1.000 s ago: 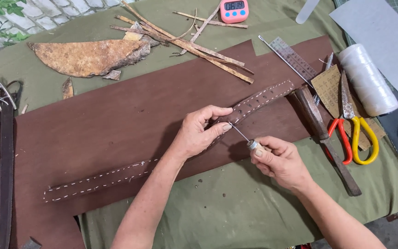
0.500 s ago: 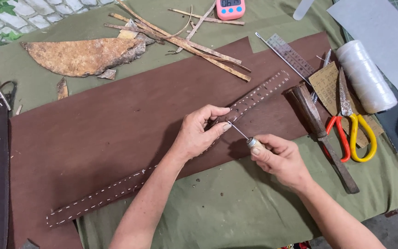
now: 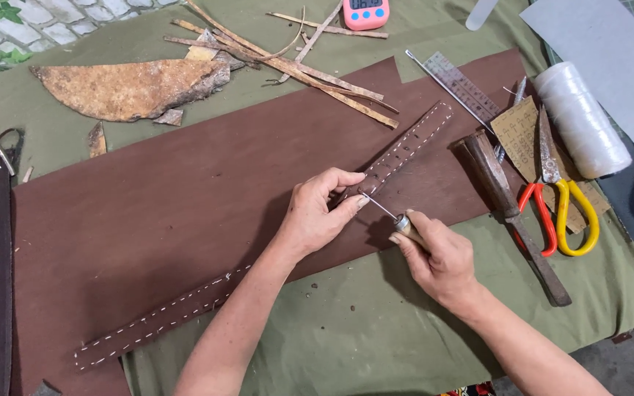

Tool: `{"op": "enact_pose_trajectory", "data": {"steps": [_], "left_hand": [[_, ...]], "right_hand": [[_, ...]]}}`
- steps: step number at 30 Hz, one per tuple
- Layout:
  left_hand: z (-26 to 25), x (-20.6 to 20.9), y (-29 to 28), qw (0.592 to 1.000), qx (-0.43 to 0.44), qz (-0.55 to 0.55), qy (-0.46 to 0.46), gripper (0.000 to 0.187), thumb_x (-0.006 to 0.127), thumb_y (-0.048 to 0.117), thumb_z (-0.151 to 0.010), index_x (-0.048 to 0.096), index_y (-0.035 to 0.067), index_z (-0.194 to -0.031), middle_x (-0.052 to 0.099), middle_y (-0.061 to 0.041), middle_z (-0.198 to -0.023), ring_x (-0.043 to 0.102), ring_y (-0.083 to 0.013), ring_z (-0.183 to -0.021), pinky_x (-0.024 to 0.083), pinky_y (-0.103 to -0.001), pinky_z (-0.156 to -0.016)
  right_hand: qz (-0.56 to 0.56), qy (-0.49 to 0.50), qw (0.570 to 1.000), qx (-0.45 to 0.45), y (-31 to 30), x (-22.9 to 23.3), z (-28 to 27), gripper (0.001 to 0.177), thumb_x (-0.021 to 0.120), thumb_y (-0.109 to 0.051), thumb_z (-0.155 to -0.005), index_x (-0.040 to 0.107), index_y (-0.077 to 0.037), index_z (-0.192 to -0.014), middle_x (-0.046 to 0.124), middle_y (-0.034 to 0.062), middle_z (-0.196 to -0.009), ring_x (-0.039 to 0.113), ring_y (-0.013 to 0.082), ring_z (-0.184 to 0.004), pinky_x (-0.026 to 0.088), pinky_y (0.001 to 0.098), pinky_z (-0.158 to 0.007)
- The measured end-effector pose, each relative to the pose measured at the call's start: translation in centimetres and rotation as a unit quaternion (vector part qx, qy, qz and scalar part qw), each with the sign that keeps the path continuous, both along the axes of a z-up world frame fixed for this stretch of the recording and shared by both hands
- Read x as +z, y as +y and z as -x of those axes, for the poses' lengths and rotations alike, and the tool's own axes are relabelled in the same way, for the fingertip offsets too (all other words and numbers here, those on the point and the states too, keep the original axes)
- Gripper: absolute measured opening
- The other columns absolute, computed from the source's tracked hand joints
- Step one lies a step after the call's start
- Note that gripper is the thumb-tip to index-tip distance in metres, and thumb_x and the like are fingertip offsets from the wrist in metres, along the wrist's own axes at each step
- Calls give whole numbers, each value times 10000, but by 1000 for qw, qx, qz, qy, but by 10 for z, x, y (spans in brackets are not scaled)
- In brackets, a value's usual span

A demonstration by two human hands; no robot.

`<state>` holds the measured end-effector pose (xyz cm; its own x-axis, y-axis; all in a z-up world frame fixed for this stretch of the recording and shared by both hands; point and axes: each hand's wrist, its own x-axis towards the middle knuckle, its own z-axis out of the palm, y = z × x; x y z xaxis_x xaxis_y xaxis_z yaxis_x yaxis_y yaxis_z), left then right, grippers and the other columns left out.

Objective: Punching holes in a leather strap with a mallet and punch, then cutting it to shape with scissors.

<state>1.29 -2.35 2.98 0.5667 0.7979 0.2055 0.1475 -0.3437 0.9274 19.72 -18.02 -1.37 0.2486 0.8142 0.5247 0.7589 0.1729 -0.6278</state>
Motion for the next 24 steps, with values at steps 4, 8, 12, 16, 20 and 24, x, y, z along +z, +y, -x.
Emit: {"op": "enact_pose_trajectory", "data": {"steps": [4,8,12,16,20,24], "left_hand": [[2,-3,3,998,-11,60,-14,351,833,123,-831,774,151,-1176,740,-85,-823,662,-117,-800,586,-311,-716],[2,-8,3,991,-22,126,-44,367,815,97,-849,755,121,-1211,724,-42,-819,591,-52,-815,574,-255,-729],[4,-5,4,991,-32,129,-20,366,817,94,-843,755,103,-1203,709,-43,-808,584,-53,-802,561,-259,-685],[3,-6,4,992,-20,122,10,344,806,85,-838,769,127,-1178,744,-44,-792,611,-57,-707,556,-232,-598],[1,-4,3,993,-24,111,9,346,811,85,-823,774,123,-1165,738,-64,-790,612,-73,-706,559,-254,-594],[6,10,5,995,-38,95,-20,403,838,122,-824,767,158,-1219,727,-69,-853,590,-63,-805,596,-288,-683]], "right_hand": [[91,125,988,-15,-1,-2,-4,381,874,-189,-792,793,-144,-1161,749,62,-742,733,253,-625,601,342,-551],[181,627,748,121,3,8,-8,132,654,-44,-966,697,34,-1063,628,187,-642,446,94,-397,342,195,-243],[202,640,725,156,5,4,-16,136,641,-48,-978,693,53,-1053,629,205,-641,458,91,-400,341,202,-241],[131,242,961,36,1,-2,-10,333,866,-107,-799,779,-43,-1114,752,146,-742,599,103,-629,566,330,-550],[84,198,975,62,0,0,-10,307,815,-130,-847,757,-62,-1141,695,46,-716,605,152,-603,547,292,-507],[191,645,720,170,0,2,-13,206,605,-87,-1004,694,54,-1125,576,167,-632,427,93,-406,324,193,-247]]}}
